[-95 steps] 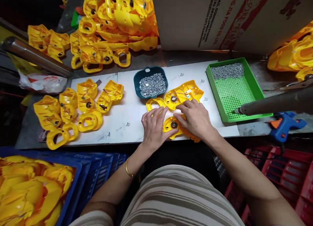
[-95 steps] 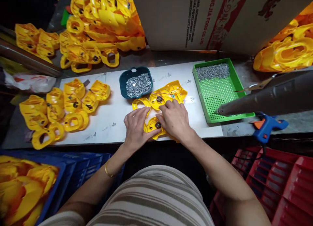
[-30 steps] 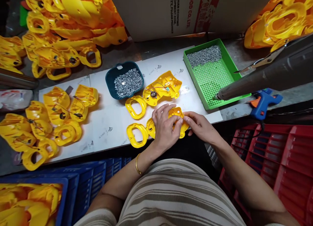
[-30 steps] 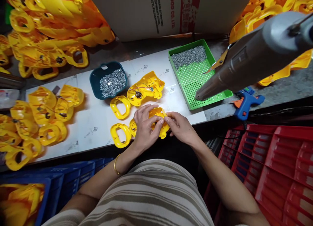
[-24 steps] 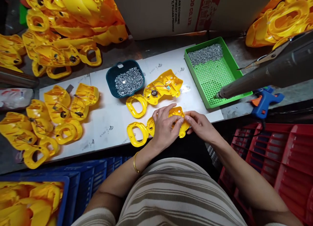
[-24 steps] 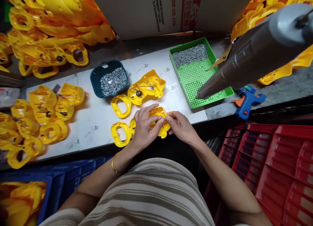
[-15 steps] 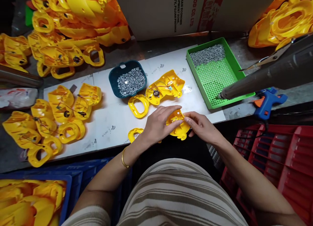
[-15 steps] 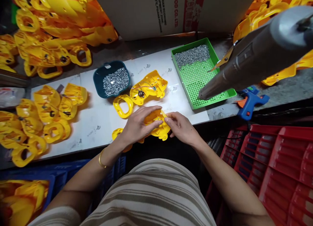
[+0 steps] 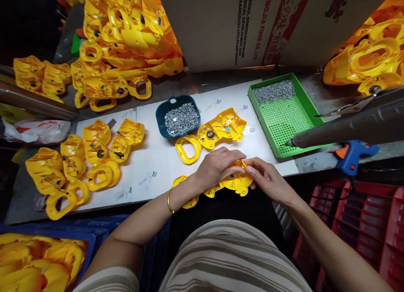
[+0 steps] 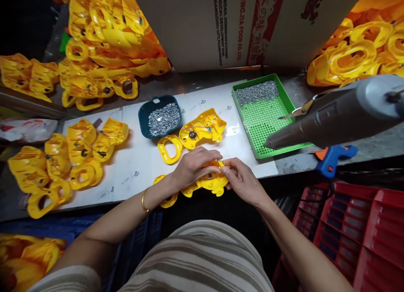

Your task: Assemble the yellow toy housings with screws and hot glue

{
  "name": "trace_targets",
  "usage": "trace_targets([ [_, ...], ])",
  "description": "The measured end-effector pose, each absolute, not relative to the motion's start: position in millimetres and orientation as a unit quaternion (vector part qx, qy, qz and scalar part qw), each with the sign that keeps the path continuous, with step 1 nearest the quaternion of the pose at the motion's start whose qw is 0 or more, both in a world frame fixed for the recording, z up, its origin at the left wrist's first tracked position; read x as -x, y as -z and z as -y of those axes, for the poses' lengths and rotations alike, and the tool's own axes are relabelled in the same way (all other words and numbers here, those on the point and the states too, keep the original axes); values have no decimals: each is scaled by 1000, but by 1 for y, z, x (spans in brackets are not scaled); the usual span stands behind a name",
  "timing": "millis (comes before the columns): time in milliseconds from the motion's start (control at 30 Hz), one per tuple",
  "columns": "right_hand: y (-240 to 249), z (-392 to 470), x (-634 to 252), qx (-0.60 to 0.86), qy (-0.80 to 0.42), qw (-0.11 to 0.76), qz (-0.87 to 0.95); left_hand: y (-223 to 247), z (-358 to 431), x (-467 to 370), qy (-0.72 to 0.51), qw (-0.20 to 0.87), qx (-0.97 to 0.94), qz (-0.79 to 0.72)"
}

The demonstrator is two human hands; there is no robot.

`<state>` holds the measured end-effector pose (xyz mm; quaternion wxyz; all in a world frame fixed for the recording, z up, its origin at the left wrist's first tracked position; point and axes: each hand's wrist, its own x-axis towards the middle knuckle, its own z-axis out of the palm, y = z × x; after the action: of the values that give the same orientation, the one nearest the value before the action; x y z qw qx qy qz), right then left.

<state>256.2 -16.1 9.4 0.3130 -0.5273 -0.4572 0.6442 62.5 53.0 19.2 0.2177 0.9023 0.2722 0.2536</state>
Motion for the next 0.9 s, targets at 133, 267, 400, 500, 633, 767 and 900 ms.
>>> trace_targets([
  [133,-8,10,-261,538,-636,296,467,-13,-57,-72,-264,194,-910,-255],
  [267,-11,9,-269,570,-589,271,505,-20,-66,-69,-283,142,-916,-244],
  [400,-32,-4,-268,610,-355,296,643,-29,-83,-32,-321,7,-853,-411],
  [500,-51,-37,-247,581,-216,339,708,-28,-87,-4,-277,-73,-797,-532],
  [633,-58,-94,-202,574,-179,230,765,-21,-78,3,-215,-76,-796,-561],
  [767,-50,-124,-172,560,-172,136,799,-18,-72,-3,-213,-35,-806,-551],
  [900,-45,-127,-164,549,-151,98,816,-15,-72,-2,-224,-19,-814,-536],
])
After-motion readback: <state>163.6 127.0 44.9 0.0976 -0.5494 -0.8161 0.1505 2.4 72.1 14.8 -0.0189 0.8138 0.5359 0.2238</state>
